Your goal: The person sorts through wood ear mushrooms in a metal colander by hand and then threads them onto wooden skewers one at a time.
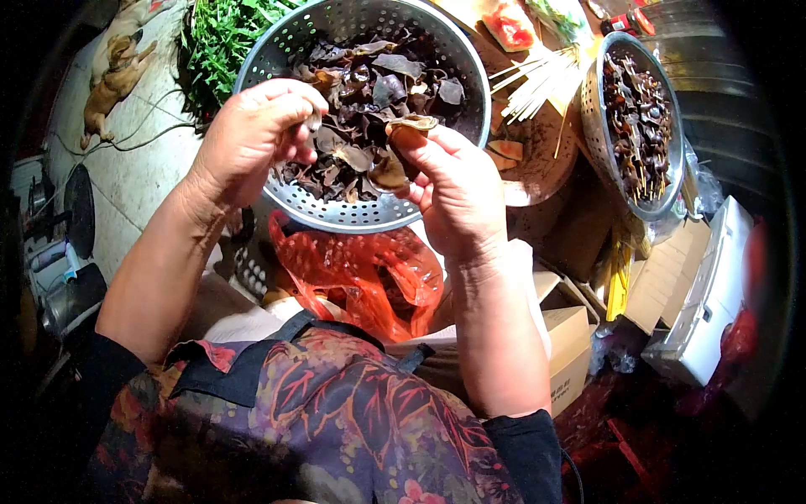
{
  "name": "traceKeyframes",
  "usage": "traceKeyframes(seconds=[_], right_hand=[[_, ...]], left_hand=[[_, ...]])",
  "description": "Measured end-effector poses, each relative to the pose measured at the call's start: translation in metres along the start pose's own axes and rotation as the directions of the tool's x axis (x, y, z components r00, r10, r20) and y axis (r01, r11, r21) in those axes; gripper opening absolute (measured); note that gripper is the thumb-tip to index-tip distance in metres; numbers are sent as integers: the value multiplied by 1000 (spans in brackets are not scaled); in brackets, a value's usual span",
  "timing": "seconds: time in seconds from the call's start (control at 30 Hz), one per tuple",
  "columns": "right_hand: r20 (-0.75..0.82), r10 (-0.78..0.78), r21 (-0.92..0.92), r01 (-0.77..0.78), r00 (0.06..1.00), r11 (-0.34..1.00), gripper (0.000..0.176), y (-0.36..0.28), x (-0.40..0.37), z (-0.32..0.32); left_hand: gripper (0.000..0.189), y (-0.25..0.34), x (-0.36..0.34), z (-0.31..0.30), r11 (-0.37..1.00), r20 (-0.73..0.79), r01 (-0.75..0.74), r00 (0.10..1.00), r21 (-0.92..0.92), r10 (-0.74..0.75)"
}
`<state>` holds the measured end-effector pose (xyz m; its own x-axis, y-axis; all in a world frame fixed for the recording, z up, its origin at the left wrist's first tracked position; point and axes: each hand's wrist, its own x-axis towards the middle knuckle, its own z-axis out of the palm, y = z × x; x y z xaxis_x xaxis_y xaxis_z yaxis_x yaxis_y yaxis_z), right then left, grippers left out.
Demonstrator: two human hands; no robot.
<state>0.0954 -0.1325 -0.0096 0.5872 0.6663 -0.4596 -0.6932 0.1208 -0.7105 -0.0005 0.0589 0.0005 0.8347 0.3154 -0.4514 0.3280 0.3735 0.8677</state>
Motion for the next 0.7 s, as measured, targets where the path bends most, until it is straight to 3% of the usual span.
traceKeyframes(seconds=[0.1,0.2,0.4,0.47,0.53,0.57,0.6,0.7], right_hand=[[-26,78,-63,-80,997,995,21,-2,2,-6],[-55,41,-165,-49,998,985,19,-3,2,-3],[-51,5,-310,-20,999,951,20,1,4,-1],[-58,-105,-562,54,993,825,23,4,4,4],[-45,-164,-855,47,985,517,27,10,9,2],[-60,-203,-946,9,977,323,28,10,7,6],[30,-290,-983,80,956,163,29,15,9,2],[120,-237,-987,142,964,78,32,22,12,7]], left_hand=[[14,1,7,-8,995,-71,-62,995,82,68],[20,8,11,-21,960,-77,-128,985,250,152],[28,14,14,-38,907,-163,-186,951,377,263],[28,14,14,-41,885,-173,-205,939,418,299],[28,11,18,-46,887,-184,-208,935,413,305],[28,10,19,-48,888,-192,-211,931,408,310],[28,11,18,-48,888,-194,-211,931,408,310],[28,15,13,-38,879,-191,-210,930,428,315]])
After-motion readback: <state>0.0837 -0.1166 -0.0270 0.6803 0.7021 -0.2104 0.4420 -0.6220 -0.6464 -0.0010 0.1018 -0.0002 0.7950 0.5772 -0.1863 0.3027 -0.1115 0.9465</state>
